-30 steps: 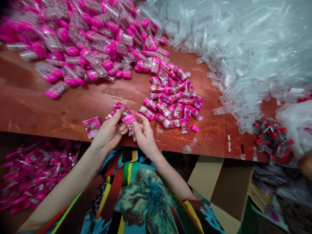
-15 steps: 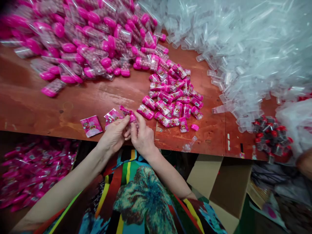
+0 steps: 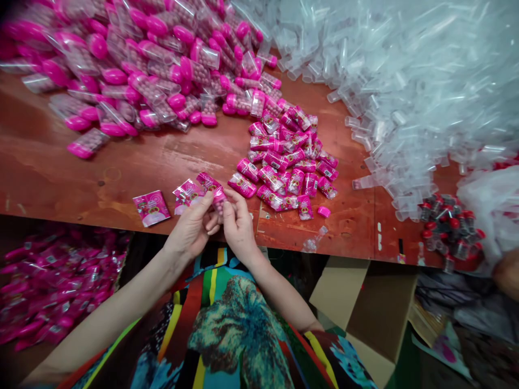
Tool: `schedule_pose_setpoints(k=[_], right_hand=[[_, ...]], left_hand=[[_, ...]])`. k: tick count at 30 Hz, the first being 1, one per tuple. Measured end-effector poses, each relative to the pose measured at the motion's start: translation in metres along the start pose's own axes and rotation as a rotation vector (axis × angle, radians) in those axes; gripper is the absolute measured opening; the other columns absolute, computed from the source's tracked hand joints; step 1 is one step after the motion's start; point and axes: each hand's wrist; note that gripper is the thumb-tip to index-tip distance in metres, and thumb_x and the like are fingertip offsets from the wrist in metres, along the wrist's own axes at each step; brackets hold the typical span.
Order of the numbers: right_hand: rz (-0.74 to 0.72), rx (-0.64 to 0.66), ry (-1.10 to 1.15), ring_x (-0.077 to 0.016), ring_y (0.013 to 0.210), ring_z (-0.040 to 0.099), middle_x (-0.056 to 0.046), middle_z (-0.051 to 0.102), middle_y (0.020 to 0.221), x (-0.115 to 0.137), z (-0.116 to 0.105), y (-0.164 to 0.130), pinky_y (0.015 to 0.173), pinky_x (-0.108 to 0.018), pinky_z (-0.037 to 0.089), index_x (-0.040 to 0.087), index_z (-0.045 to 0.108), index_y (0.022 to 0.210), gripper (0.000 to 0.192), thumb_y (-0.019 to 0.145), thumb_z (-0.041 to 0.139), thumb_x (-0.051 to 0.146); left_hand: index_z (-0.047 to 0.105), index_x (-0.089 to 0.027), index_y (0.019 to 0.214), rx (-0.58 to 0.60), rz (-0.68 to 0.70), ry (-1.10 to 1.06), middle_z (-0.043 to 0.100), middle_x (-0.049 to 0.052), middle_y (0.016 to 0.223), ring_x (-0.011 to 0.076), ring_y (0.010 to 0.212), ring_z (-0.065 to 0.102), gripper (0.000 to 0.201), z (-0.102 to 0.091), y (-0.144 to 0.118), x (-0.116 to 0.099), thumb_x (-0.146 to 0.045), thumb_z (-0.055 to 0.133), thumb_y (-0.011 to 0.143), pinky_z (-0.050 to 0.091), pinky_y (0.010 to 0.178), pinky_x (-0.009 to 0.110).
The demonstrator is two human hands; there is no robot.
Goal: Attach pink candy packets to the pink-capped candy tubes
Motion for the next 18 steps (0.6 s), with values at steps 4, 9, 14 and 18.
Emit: schedule_pose_setpoints(k=[4, 9, 14, 18], right_hand=[[-0.176, 0.022, -0.277, -0.0167, 0.087, 0.068, -0.004, 0.070, 0.101, -0.0040, -0.0050, -0.0032, 0.080, -0.034, 0.056, 0.027, 0.054, 0.129, 0.031, 0.101, 0.053, 0.039], [-0.108, -0.048, -0.170, -0.0152, 0.076, 0.067, -0.002, 0.067, 0.087, -0.0082, 0.0014, -0.0053, 0.071, -0.030, 0.057, 0.026, 0.047, 0.136, 0.036, 0.104, 0.044, 0.043], [-0.245, 0.013, -0.400, -0.0199, 0.101, 0.069, -0.009, 0.068, 0.120, -0.0074, -0.0012, -0.0028, 0.087, -0.037, 0.059, 0.026, 0.050, 0.138, 0.037, 0.104, 0.044, 0.040], [-0.218, 0.065, -0.437, -0.0211, 0.100, 0.069, -0.009, 0.068, 0.118, -0.0036, -0.0051, 0.0006, 0.090, -0.039, 0.058, 0.026, 0.052, 0.135, 0.038, 0.101, 0.048, 0.041]], left_hand=[[0.060, -0.014, 0.070, 0.025, -0.021, -0.026, 0.043, -0.009, 0.047, 0.0009, 0.036, 0.029, 0.037, -0.0014, 0.0028, 0.0001, -0.040, 0.085, 0.074, 0.023, 0.035, 0.014], [0.060, -0.013, 0.072, 0.005, -0.067, -0.056, 0.048, -0.007, 0.054, -0.0008, 0.035, 0.028, 0.041, -0.0046, 0.0043, 0.0031, -0.046, 0.084, 0.075, 0.019, 0.033, 0.014], [0.061, -0.013, 0.070, 0.038, -0.055, 0.033, 0.043, -0.008, 0.048, -0.0002, 0.034, 0.027, 0.041, -0.0078, 0.0037, 0.0020, -0.046, 0.087, 0.072, 0.018, 0.033, 0.014], [0.058, -0.014, 0.066, -0.016, -0.051, 0.053, 0.039, -0.009, 0.044, 0.0003, 0.034, 0.027, 0.044, -0.0075, 0.0049, 0.0014, -0.046, 0.088, 0.069, 0.019, 0.034, 0.014]])
Point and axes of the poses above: each hand's wrist, its own y-axis towards the middle knuckle, its own z-axis out of the palm, x = y × z
